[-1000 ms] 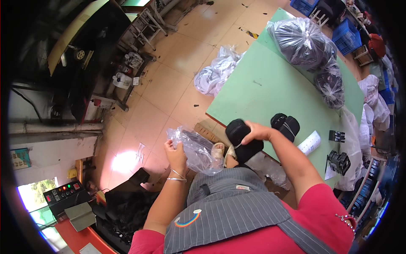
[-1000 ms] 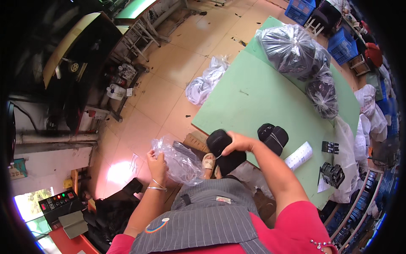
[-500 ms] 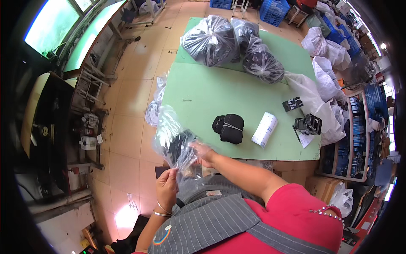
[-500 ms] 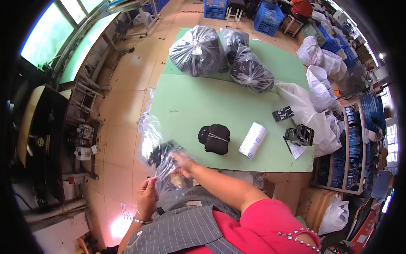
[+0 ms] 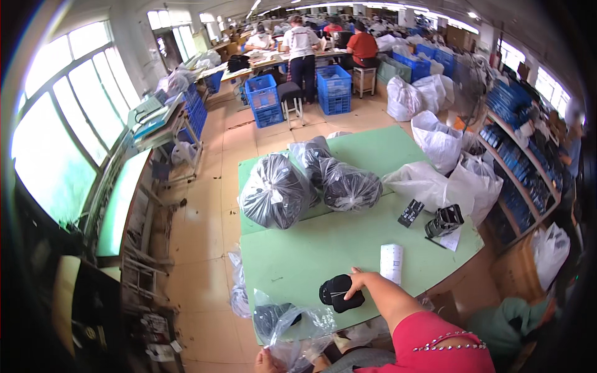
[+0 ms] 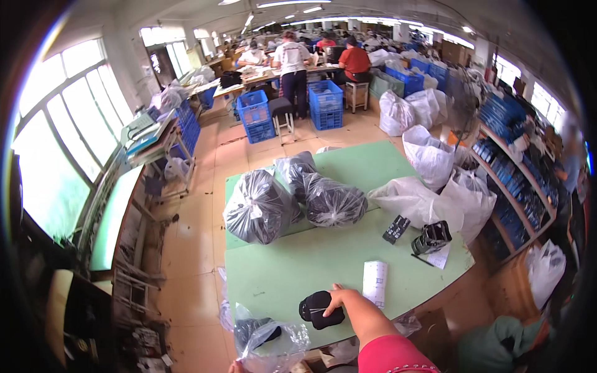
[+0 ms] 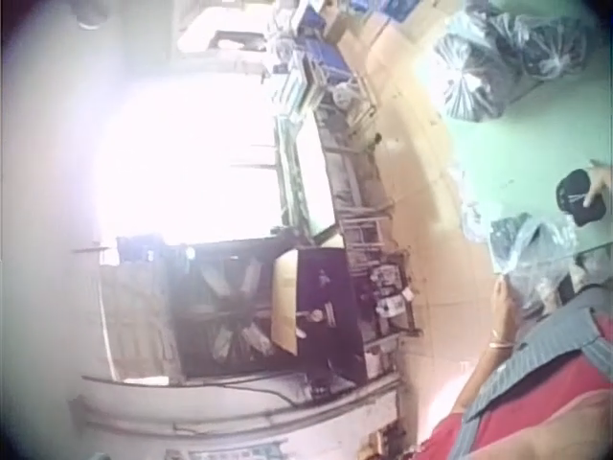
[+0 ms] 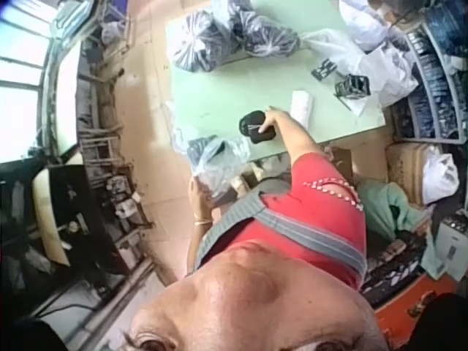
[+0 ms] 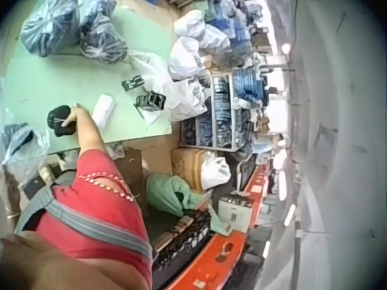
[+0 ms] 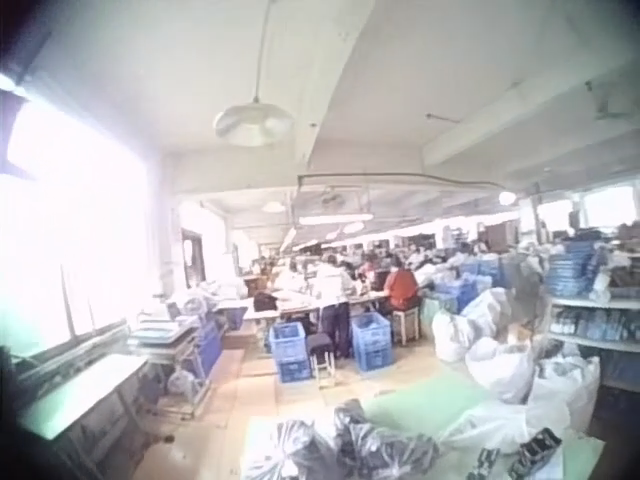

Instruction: Operating a die-cutting machine to cut black shoe components from a sheet of material and then bagging the parts.

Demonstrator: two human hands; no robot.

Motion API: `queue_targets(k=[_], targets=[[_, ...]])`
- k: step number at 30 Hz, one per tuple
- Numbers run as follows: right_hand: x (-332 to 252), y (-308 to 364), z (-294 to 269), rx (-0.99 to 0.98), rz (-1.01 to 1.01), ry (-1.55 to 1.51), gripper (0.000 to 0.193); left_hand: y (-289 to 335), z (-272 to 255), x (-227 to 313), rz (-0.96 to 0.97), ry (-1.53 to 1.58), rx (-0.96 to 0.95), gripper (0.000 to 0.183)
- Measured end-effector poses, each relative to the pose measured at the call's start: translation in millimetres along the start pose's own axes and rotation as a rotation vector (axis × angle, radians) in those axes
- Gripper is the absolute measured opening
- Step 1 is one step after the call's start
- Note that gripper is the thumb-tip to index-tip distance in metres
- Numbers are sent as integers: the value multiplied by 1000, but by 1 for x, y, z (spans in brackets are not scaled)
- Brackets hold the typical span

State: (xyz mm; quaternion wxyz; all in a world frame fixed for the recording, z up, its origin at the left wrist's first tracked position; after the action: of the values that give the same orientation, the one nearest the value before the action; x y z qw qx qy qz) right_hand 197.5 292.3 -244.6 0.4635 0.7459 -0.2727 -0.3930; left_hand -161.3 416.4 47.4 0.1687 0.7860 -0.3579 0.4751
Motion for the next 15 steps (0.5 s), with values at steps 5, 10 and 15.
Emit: queue_targets(k=[5,10,15], targets=[[-47,5,-2,25,-232,98,114,37,32,-73,-738,1041,25,16],[-44,21,13,82,-197,-286,108,-11,4,-1,-149,136,-120,21],[-24,48,65,71,-399,-1197,90,1,26,-68,-317,620,-84,30]])
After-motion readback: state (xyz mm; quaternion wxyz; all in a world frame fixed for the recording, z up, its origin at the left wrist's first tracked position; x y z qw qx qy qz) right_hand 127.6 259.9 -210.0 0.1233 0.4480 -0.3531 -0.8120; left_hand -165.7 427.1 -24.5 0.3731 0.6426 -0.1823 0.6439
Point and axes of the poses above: each hand's wrist, its own y-axis away from the middle knuckle, its own z-axis out of the palm, x = y × z, the point moved 10 cm from there along -y, towards the middle knuckle, and after that the axes turned 15 degrees about -x, right-handed, at the moved point
